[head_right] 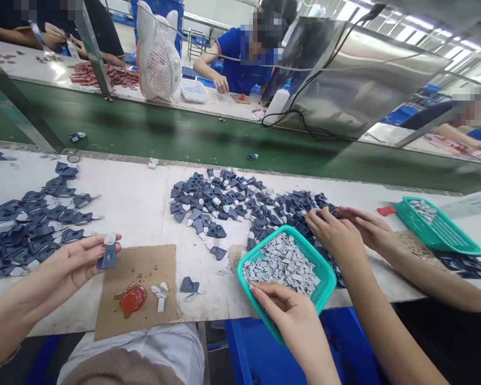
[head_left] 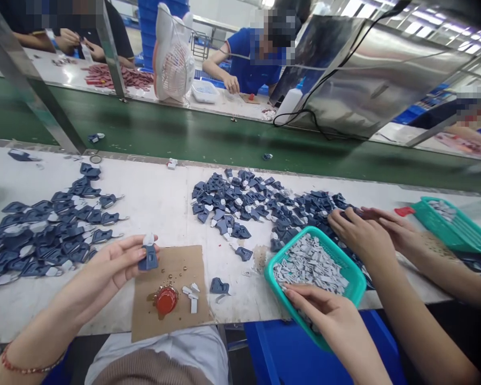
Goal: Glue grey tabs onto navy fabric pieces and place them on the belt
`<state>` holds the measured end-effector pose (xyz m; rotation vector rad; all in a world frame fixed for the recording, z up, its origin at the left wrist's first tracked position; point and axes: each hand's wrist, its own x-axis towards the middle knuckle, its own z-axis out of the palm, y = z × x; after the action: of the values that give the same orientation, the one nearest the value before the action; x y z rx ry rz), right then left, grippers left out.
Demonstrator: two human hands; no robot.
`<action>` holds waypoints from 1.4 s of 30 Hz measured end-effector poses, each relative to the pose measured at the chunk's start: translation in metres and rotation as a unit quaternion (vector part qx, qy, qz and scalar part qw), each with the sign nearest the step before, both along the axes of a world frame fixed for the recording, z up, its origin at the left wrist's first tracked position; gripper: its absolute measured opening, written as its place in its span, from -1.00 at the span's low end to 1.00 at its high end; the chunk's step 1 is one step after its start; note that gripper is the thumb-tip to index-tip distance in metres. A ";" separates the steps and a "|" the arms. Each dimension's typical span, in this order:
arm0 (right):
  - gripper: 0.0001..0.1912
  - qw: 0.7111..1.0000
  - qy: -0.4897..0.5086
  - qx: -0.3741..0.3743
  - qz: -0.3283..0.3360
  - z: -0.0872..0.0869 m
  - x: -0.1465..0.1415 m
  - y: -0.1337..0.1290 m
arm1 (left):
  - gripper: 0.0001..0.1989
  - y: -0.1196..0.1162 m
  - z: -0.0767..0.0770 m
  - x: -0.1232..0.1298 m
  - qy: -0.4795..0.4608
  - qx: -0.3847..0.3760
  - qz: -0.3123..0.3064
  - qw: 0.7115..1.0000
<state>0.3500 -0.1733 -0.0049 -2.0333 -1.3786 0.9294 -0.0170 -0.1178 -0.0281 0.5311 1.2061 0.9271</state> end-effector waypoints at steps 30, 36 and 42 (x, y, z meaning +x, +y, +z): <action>-0.88 0.929 -0.006 0.105 0.355 -0.003 -0.163 0.014 | -0.80 -0.077 -0.030 -0.004 -0.115 0.047 0.050 0.991; -0.83 0.910 -0.055 0.099 0.398 -0.011 -0.180 0.022 | -0.79 -0.085 -0.029 -0.004 -0.138 0.047 0.048 0.988; -0.80 0.905 -0.081 0.068 0.411 -0.015 -0.185 0.022 | -0.77 -0.086 -0.035 -0.005 -0.155 0.062 0.045 0.985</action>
<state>0.1653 -0.1514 -0.0198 -1.4176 -2.3993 0.9434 -0.0218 -0.2034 -0.0627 0.4146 0.9012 1.1214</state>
